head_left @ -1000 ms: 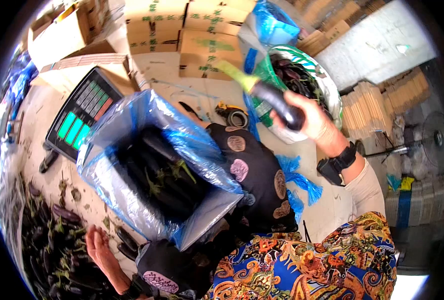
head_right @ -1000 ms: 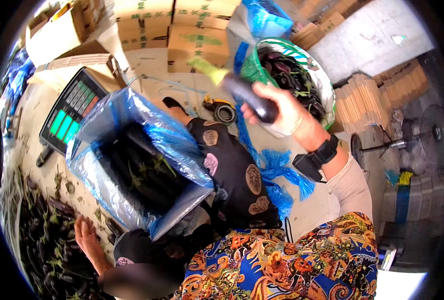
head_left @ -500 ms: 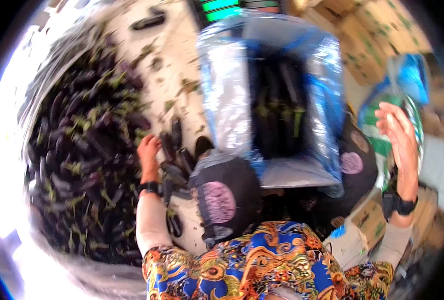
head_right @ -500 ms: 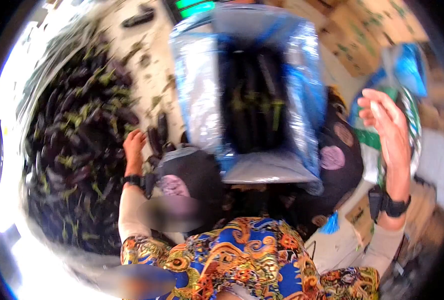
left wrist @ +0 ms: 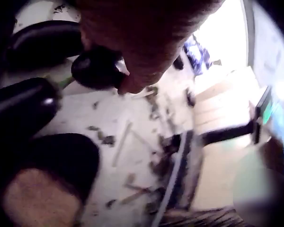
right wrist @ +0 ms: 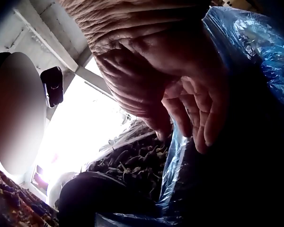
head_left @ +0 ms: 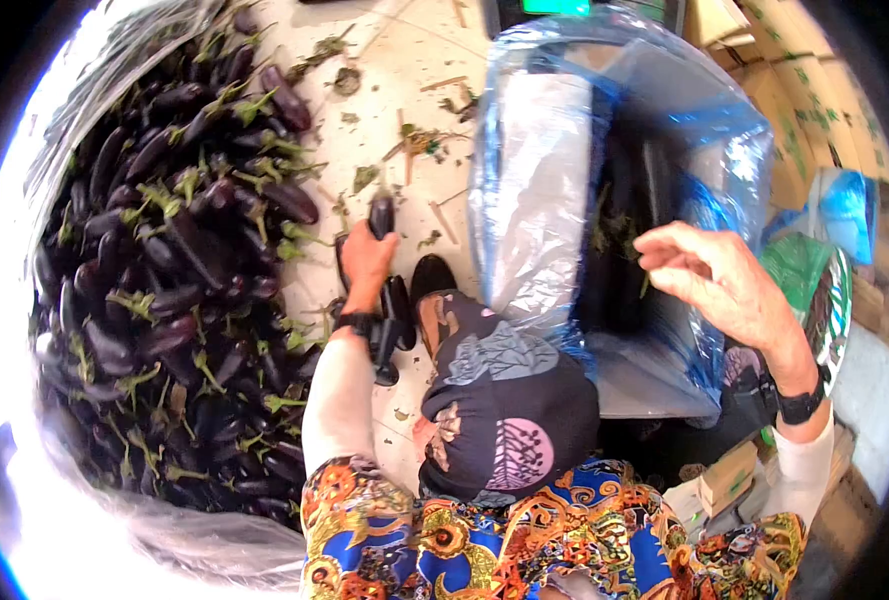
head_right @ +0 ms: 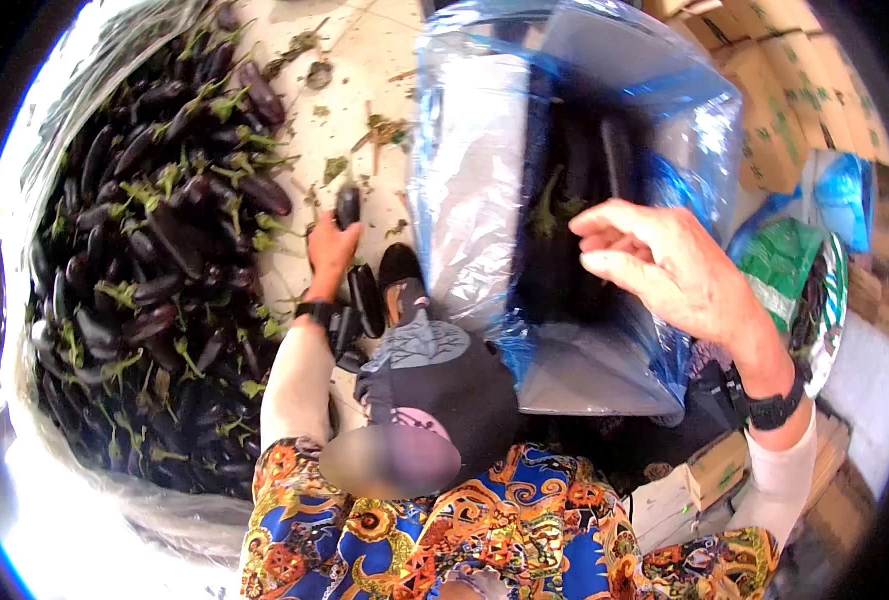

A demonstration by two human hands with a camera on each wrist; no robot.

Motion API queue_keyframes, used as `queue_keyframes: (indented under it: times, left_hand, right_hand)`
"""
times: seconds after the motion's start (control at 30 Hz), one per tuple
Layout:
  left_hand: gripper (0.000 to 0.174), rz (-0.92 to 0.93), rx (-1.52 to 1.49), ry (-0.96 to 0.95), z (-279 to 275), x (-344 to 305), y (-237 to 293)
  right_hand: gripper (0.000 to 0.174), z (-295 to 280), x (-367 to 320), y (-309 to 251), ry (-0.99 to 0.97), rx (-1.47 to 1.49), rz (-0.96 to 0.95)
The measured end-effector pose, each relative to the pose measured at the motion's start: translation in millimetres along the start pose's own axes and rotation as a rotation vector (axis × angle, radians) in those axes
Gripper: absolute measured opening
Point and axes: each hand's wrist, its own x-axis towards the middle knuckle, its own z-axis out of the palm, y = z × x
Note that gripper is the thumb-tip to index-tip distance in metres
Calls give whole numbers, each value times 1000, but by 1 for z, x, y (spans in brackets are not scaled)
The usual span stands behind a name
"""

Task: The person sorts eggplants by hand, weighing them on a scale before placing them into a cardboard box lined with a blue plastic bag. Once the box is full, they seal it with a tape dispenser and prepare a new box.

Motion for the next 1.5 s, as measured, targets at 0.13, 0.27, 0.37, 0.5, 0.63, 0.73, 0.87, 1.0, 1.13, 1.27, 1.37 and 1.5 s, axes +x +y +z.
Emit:
queue_keyframes:
  times: [0.13,0.27,0.37,0.5,0.63,0.73,0.87,1.0,1.13,1.27,1.37,1.5]
  left_hand:
    - [40,1,-1159,-179,-79,-26,66]
    - [59,380,-1147,-367,-185,-76,194]
    - [78,928,-854,-393,-184,-88,248]
    - [59,736,-751,-778,-201,-82,255]
    - [37,286,-1017,-323,-170,-34,165]
    - [32,30,-925,-166,-134,0,54]
    - [54,-75,-301,-149,-61,6,-83]
    - [66,-102,111,-146,-25,-20,-79]
    - [55,-179,-22,-155,-26,-14,-59]
    - [50,-206,-868,-203,-98,-19,-3]
    - [58,115,-987,-316,-169,-41,88]
    - [76,460,-952,-658,-218,-74,200]
  right_hand:
    - [36,-6,7,-6,59,170,40]
    - [51,7,17,-18,89,435,-265]
    - [55,2,7,-39,110,507,-192]
    - [44,-7,-15,-15,265,372,-75]
    - [46,4,-14,43,143,264,300]
    - [50,28,11,83,59,77,367]
    - [46,39,41,98,17,-240,286]
    - [42,40,36,81,48,-181,309]
    - [43,32,26,100,109,-369,110]
    - [38,-7,-3,75,376,-324,-34]
    - [41,-30,-18,80,631,-490,-136]
    - [64,-34,-23,115,733,-656,35]
